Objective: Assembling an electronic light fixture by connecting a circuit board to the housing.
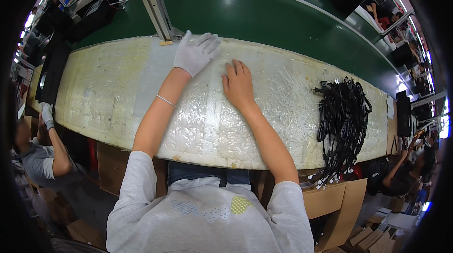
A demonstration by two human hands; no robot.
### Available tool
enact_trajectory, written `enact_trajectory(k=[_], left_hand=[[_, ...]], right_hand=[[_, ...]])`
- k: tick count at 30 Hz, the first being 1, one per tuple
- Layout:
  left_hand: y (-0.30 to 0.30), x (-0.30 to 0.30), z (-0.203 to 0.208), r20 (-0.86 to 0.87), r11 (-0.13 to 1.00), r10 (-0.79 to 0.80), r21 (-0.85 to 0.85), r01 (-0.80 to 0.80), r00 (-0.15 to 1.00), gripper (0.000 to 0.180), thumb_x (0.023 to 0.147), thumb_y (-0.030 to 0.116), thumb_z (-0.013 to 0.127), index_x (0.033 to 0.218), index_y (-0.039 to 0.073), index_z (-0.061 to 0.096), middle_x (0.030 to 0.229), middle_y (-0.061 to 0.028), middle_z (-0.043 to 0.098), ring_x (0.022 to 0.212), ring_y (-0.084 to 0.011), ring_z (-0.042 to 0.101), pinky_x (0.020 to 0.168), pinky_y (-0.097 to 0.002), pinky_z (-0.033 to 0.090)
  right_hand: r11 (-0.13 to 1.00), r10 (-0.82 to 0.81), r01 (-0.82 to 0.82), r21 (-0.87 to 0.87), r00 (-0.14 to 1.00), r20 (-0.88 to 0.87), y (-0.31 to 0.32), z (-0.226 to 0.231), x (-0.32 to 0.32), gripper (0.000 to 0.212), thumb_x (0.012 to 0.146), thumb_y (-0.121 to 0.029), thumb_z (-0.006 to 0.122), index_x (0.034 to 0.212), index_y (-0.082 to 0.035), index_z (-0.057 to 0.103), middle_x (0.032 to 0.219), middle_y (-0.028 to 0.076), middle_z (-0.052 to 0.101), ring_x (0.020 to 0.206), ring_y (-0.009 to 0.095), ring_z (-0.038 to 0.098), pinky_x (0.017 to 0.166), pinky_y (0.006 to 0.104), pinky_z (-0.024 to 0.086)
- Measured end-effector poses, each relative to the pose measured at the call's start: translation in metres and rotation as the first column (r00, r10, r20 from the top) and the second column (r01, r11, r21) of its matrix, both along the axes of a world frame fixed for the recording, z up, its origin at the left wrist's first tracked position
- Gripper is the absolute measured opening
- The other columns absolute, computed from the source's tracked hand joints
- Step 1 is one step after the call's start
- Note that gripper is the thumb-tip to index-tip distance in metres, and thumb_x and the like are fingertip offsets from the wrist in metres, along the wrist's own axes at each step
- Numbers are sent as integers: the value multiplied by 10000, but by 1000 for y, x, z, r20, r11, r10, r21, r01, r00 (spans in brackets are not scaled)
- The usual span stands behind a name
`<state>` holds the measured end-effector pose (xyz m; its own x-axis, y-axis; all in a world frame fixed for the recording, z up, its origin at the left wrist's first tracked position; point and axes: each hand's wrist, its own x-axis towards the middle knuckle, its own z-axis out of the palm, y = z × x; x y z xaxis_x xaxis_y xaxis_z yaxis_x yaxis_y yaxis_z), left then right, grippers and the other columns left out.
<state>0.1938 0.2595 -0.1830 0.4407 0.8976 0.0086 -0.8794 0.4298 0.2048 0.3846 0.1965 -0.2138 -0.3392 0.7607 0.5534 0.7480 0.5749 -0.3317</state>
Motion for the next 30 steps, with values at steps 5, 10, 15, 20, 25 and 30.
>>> enact_trajectory(k=[5, 10, 15, 20, 25, 30], left_hand=[[-2, -13, -7, -126, 988, 133, -61, -141, 983, 707, 998, 507, 326, 1476, -9, 257, 1541, -152, 287, 1445, -293, 220, 1180, -443, 176], [2, -7, -13, -125, 983, 146, -90, -158, 981, 635, 1000, 449, 382, 1423, -19, 315, 1507, -163, 323, 1422, -305, 271, 1161, -455, 233], [9, -16, -35, -115, 973, 170, -135, -185, 979, 322, 1003, 283, 454, 1108, -15, 514, 1386, -193, 432, 1352, -331, 362, 1126, -482, 316], [12, -13, -42, -110, 979, 141, -132, -155, 984, 203, 990, 167, 478, 875, 14, 544, 1277, -201, 512, 1286, -335, 430, 1089, -486, 377], [18, -12, -52, -128, 988, 117, -85, -129, 985, 214, 988, 171, 490, 847, 25, 557, 1251, -194, 532, 1276, -326, 438, 1083, -481, 384], [23, -27, -62, 108, 995, -19, 98, 9, 994, 261, 1007, 234, 452, 961, 3, 564, 1251, -191, 537, 1302, -324, 414, 1090, -477, 362]], right_hand=[[1000, -3, 3, -6, 1000, -4, -1, 2, -6, 332, 877, -129, 596, 1169, 28, 583, 1269, 255, 538, 1188, 413, 491, 1009, 473, 402], [1000, -15, 16, -7, 1000, 6, 0, 0, -1, 333, 880, -133, 595, 1173, 25, 583, 1274, 253, 534, 1192, 414, 487, 1013, 471, 399], [1000, -5, 6, -12, 1000, 6, -2, 1, -6, 336, 883, -137, 591, 1177, 23, 579, 1280, 251, 531, 1196, 414, 484, 1016, 469, 397], [1000, -14, 14, -26, 1000, 12, -2, 1, -2, 340, 882, -137, 591, 1182, 23, 577, 1287, 251, 528, 1200, 416, 480, 1017, 471, 397], [1000, -17, 17, -14, 1000, 13, 0, -1, -1, 337, 880, -134, 592, 1177, 24, 580, 1279, 251, 533, 1193, 417, 485, 1013, 473, 399], [1000, -1, 1, 0, 1000, 4, 2, 1, -7, 332, 874, -133, 598, 1165, 26, 585, 1270, 251, 537, 1188, 418, 489, 1010, 472, 401]])
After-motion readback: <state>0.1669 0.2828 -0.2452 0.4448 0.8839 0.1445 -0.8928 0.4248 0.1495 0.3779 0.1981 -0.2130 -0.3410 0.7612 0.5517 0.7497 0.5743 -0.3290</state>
